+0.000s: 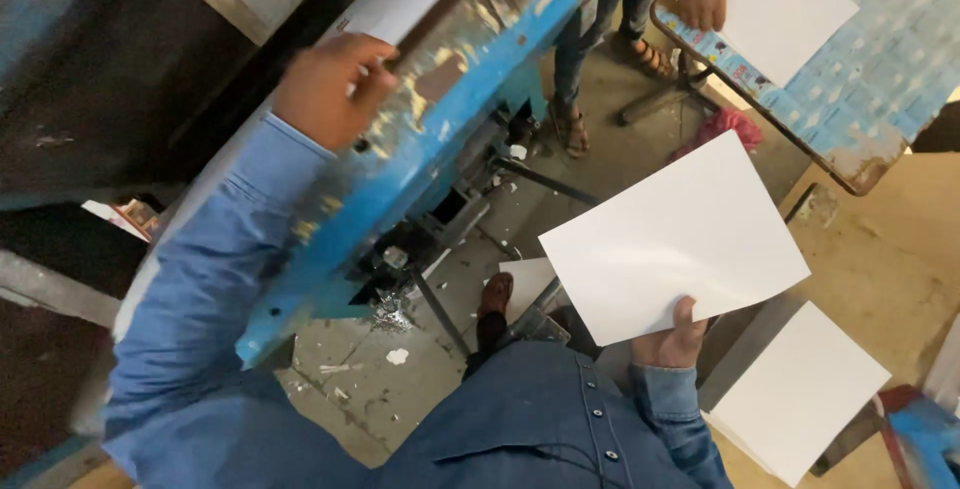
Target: Placing paper sheets into a printing or processing machine and stacking them.
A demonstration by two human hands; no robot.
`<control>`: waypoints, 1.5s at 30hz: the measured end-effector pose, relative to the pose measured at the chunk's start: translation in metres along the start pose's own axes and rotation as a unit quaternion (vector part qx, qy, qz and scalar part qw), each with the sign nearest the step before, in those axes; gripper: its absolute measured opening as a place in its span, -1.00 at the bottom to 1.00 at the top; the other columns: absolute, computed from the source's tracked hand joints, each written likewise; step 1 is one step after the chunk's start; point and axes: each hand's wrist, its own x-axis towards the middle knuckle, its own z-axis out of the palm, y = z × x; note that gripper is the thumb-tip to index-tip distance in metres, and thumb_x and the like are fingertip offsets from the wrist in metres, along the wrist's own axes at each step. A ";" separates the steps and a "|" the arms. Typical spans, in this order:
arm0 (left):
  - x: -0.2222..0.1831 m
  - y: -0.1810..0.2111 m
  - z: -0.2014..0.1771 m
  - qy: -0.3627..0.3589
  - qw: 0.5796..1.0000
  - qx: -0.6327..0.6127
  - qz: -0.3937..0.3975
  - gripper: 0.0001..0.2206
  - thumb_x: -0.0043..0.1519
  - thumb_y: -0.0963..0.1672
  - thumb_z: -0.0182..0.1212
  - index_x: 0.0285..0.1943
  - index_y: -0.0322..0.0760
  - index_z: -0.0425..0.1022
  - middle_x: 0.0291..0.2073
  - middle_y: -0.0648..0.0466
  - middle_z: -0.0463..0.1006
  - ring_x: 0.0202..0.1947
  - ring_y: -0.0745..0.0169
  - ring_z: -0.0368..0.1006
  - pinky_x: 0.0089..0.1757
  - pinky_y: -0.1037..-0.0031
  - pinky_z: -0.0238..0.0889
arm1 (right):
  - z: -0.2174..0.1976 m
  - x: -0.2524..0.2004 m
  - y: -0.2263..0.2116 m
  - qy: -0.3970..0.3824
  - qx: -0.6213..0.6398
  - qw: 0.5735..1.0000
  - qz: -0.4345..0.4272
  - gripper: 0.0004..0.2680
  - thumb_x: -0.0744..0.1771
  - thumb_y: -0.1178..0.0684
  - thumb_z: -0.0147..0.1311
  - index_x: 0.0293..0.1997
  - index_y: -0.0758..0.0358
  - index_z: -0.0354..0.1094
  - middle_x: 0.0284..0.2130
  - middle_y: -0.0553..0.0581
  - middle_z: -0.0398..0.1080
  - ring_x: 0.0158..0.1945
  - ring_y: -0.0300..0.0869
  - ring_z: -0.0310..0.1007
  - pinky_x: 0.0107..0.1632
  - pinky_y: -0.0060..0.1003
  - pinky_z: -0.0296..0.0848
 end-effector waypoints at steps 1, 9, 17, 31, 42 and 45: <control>0.003 0.053 -0.006 -0.025 0.992 -0.082 0.091 -0.79 0.39 -0.20 0.25 0.18 -0.32 0.46 -0.09 -0.10 0.59 -0.17 0.10 0.62 -0.16 0.33 0.49 | 0.009 0.002 0.002 -0.011 0.006 1.000 0.008 -0.51 0.37 0.02 0.28 0.45 0.27 0.12 0.28 0.20 0.31 0.32 0.07 0.36 0.34 0.11 0.41; -0.088 0.161 0.155 -0.058 0.984 -0.167 -0.002 -0.53 0.11 0.06 0.44 -0.01 -0.36 0.55 -0.24 -0.12 0.58 -0.27 0.01 0.54 -0.23 0.28 0.41 | -0.020 -0.001 0.015 -0.027 0.005 1.000 -0.007 -0.49 0.37 0.05 0.27 0.47 0.33 0.09 0.27 0.24 0.32 0.31 0.10 0.37 0.33 0.13 0.42; -0.111 0.176 0.142 0.011 0.944 -0.295 -0.147 -0.86 0.23 -0.14 0.34 -0.15 -0.34 0.61 -0.47 -0.05 0.63 -0.53 0.21 0.62 -0.44 0.38 0.44 | -0.039 0.000 0.018 -0.022 -0.001 0.999 0.037 -0.46 0.37 -0.04 0.25 0.47 0.40 0.07 0.23 0.31 0.34 0.23 0.15 0.40 0.23 0.12 0.46; 0.004 0.042 -0.085 0.178 0.931 -0.301 -0.105 -0.81 0.33 -0.22 0.25 0.09 -0.40 0.50 -0.38 0.09 0.61 -0.48 0.40 0.53 -0.51 0.54 0.42 | -0.002 0.011 0.014 0.049 0.002 0.992 0.116 -0.34 0.29 -0.07 0.23 0.51 0.31 -0.09 0.20 0.36 0.29 0.24 0.18 0.37 0.15 0.20 0.47; -0.062 -0.224 0.111 0.146 0.858 -0.325 -0.370 -0.80 0.29 -0.19 0.37 0.07 -0.30 0.60 -0.30 0.00 0.67 -0.50 0.25 0.55 -0.46 0.33 0.49 | -0.026 0.010 -0.008 -0.046 0.000 0.998 0.035 -0.45 0.38 -0.05 0.31 0.52 0.24 0.08 0.31 0.21 0.29 0.36 0.05 0.32 0.43 0.09 0.38; -0.110 -0.225 0.183 0.090 0.873 -0.151 -0.456 -0.77 0.16 -0.11 0.47 -0.02 -0.17 0.63 -0.28 0.04 0.67 -0.36 0.18 0.55 -0.29 0.32 0.43 | -0.002 0.016 -0.015 -0.057 -0.028 0.998 0.012 -0.44 0.38 -0.07 0.31 0.52 0.24 0.09 0.32 0.21 0.28 0.37 0.05 0.31 0.44 0.09 0.36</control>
